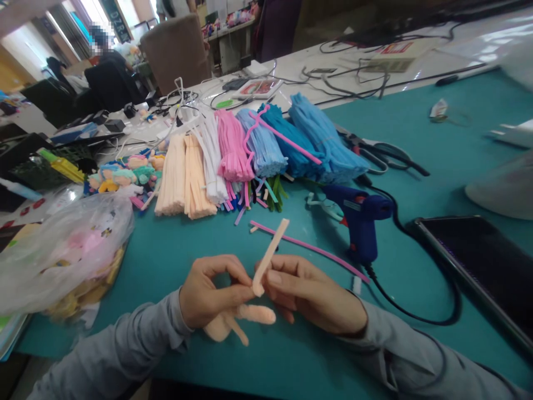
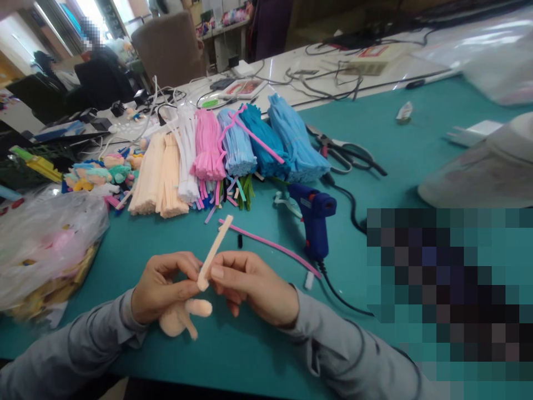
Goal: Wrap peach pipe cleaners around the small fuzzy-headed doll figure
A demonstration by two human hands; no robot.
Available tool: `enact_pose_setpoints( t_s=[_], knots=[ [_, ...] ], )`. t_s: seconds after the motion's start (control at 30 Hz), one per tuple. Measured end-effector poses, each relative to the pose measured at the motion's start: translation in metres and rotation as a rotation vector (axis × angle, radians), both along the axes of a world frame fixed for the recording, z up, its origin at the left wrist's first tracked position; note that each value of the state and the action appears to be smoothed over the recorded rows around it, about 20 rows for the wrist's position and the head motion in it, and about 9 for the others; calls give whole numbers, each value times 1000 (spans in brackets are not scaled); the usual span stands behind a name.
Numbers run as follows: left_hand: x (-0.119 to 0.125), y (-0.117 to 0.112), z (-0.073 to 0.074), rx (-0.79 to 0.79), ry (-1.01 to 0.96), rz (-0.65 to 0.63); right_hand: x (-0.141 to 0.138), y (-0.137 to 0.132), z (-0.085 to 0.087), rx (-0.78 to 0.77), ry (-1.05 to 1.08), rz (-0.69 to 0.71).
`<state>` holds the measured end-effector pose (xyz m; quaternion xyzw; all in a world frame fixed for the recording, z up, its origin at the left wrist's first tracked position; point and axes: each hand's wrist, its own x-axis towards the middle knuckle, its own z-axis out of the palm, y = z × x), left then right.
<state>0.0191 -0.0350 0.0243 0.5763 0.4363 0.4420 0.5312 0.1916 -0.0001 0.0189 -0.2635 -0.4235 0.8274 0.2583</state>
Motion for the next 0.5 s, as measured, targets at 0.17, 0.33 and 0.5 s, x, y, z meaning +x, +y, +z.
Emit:
enact_pose_setpoints(
  t_s=[0.17,0.33,0.5],
  knots=[
    [-3,2,6,189,93,28,3,0,5,103,-82,-77],
    [-9,3,12,750,434,103,0,-3,9,166,-128,-100],
    [-14,2,10,994,701,107,0,-1,8,278,-164,-122]
  ],
)
